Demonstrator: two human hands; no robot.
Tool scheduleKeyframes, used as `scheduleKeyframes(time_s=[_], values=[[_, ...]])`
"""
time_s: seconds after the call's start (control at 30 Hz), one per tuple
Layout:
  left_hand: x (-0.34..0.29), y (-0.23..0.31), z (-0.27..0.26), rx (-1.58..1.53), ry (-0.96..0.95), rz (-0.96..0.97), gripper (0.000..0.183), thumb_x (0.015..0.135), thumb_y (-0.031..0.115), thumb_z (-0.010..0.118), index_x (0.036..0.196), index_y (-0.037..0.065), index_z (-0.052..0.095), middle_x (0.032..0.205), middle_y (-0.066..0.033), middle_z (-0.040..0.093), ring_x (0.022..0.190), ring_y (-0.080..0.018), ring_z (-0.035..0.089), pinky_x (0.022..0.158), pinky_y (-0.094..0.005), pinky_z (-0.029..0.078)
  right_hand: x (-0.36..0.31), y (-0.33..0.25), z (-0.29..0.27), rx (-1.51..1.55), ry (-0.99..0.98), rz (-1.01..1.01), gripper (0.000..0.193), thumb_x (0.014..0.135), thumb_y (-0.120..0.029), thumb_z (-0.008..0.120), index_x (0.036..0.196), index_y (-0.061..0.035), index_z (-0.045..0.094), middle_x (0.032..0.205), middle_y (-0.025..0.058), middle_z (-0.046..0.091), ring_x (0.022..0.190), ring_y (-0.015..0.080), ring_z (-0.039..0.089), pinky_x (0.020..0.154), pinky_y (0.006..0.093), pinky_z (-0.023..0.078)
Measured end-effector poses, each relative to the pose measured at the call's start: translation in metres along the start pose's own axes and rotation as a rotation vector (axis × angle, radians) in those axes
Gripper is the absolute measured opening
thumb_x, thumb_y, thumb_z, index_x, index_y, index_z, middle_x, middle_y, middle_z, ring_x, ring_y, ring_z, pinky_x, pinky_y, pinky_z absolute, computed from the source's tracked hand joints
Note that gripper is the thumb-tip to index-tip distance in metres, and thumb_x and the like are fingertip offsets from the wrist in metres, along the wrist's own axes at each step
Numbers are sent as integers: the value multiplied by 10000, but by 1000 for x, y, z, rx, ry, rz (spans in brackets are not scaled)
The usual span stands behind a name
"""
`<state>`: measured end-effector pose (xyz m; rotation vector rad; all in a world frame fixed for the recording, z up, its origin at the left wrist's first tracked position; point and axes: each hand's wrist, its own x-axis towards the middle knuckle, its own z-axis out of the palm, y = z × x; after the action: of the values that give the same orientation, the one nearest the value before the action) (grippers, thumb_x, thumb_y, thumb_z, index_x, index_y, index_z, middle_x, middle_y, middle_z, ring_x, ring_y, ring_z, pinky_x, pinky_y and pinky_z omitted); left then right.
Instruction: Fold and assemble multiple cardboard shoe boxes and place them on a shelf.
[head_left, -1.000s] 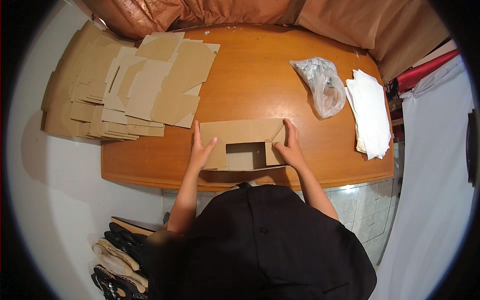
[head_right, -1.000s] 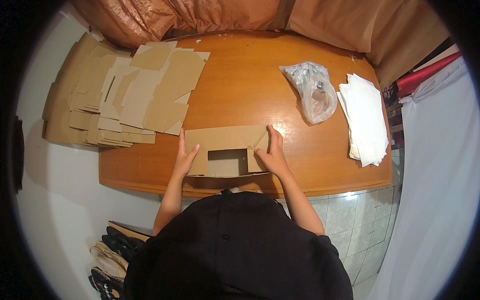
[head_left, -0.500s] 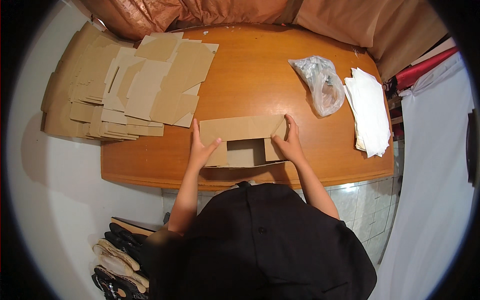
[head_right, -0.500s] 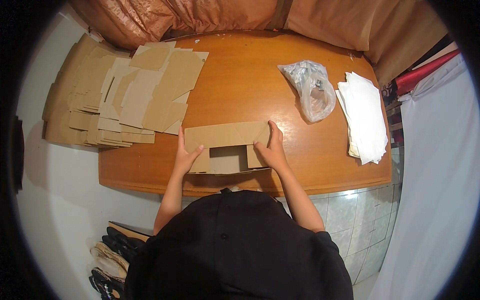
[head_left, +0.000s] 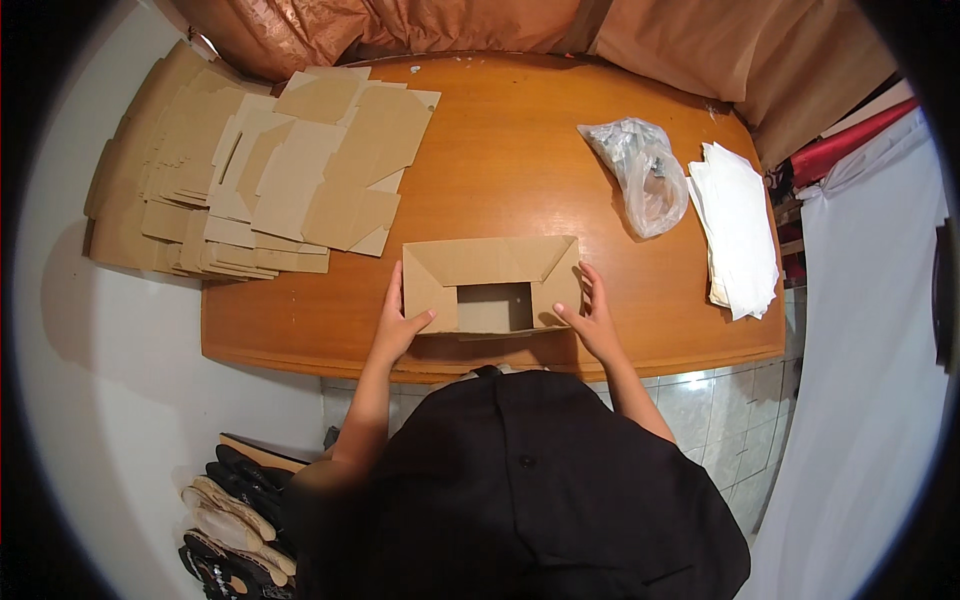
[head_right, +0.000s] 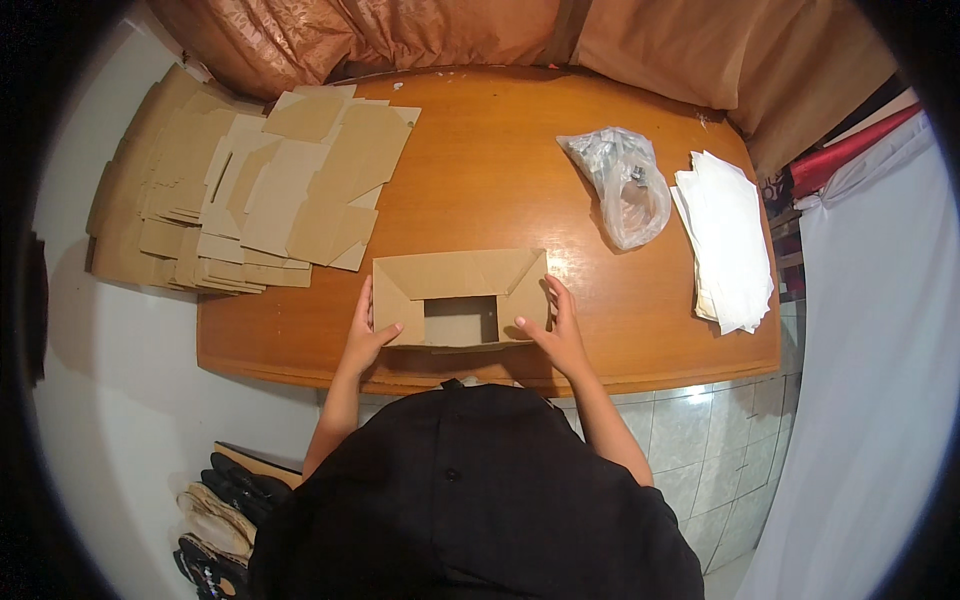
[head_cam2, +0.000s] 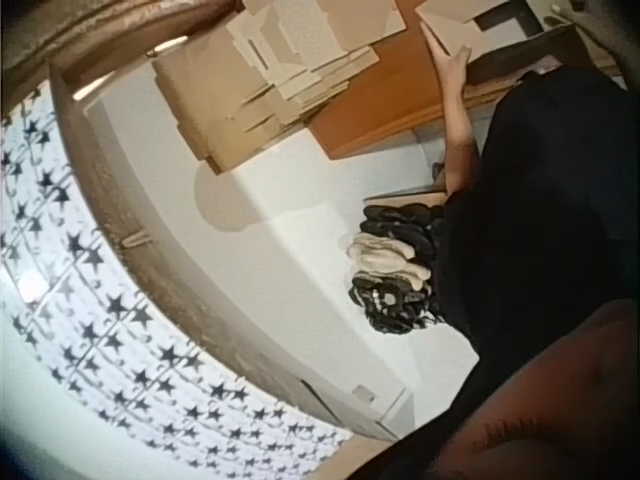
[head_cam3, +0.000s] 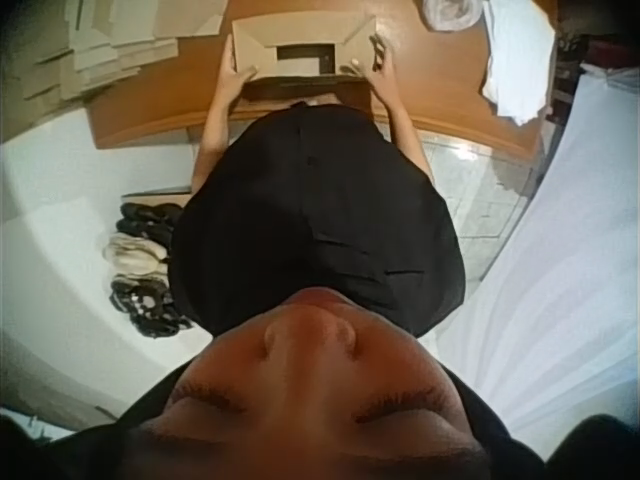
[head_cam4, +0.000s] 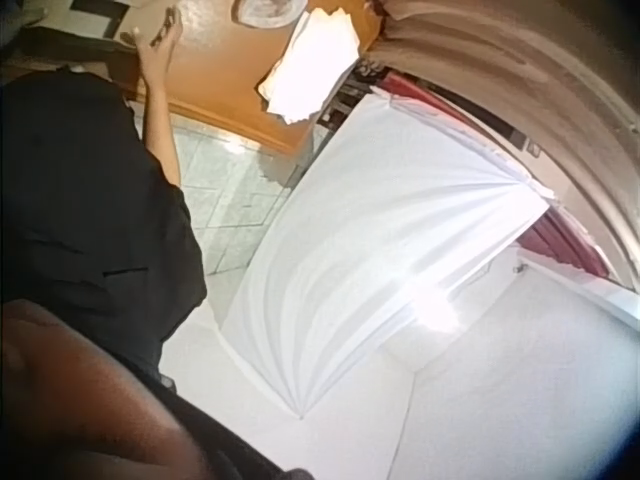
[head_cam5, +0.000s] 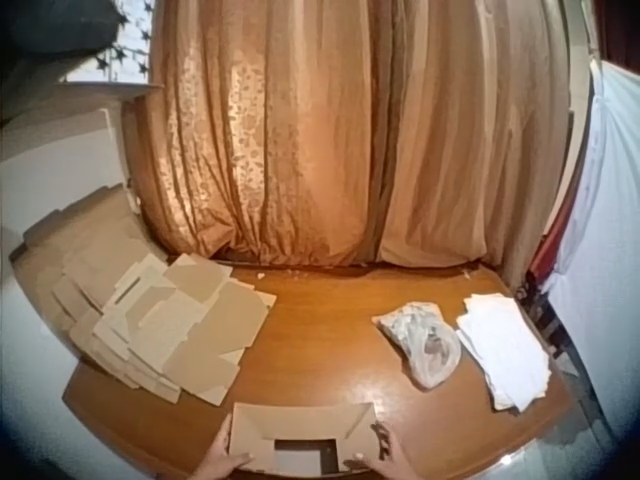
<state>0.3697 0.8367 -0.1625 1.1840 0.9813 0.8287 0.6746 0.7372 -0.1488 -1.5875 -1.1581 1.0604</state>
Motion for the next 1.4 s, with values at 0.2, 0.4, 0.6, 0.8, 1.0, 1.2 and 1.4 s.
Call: scheduleKeyframes(time_s=[0.2, 0.4, 0.6, 0.8, 1.0, 1.2, 1.4], values=[[3, 1, 0, -59, 28, -48, 906, 731, -58, 603, 1458, 76, 80, 1447, -115, 272, 1302, -205, 304, 1051, -313, 273, -4, 4, -2, 259, -26, -130, 772, 796, -301, 674, 1388, -62, 240, 1368, 169, 293, 1292, 301, 305, 1040, 428, 288], [7, -8, -9, -11, -19, -24, 853, 782, 10, 566, 1460, 70, 52, 1494, -115, 177, 1353, -200, 218, 1076, -299, 208, 0, 15, 7, 136, 90, -36, 682, 817, -202, 650, 1370, -64, 277, 1355, 161, 349, 1273, 319, 343, 1022, 427, 313], [6, -3, 0, 29, 7, -73, 825, 802, 32, 550, 1458, 55, 49, 1496, -127, 168, 1355, -200, 218, 1075, -295, 205, 5, 15, 13, -60, 195, -71, 623, 782, -103, 648, 1321, -64, 336, 1320, 176, 390, 1233, 334, 386, 1007, 427, 330], [6, -8, 7, 88, 1, -18, 774, 873, 176, 564, 1454, 47, 69, 1472, -130, 233, 1331, -209, 278, 1068, -301, 224, 7, 20, 14, 25, 200, -44, 625, 793, -115, 629, 1330, -60, 313, 1273, 232, 408, 1202, 325, 412, 988, 411, 346], [2, -28, -19, -132, 20, -455, 636, 958, 399, 377, 1456, 92, 127, 1481, -100, 227, 1361, -213, 204, 1089, -330, 182, 15, -2, 12, 212, 179, 115, 537, 896, -208, 524, 1355, -33, 307, 1278, 182, 423, 1186, 264, 430, 998, 375, 333], [3, 26, -19, -95, -102, -59, 650, 922, 171, 441, 1458, 72, 87, 1513, -87, 121, 1384, -212, 136, 1105, -340, 150, 32, -14, 1, 529, 209, -11, 375, 944, -320, 408, 1159, -21, 479, 1183, 108, 516, 1087, 195, 479, 946, 336, 352], [26, 43, -40, -610, 17, 88, 235, 918, 229, 408, 845, 40, 526, 894, -78, 593, 898, -183, 528, 906, -317, 352, 49, -12, -28, 929, 76, -192, 535, 936, -499, 237, 798, -68, 523, 928, 64, 576, 859, 151, 496, 757, 264, 363]])
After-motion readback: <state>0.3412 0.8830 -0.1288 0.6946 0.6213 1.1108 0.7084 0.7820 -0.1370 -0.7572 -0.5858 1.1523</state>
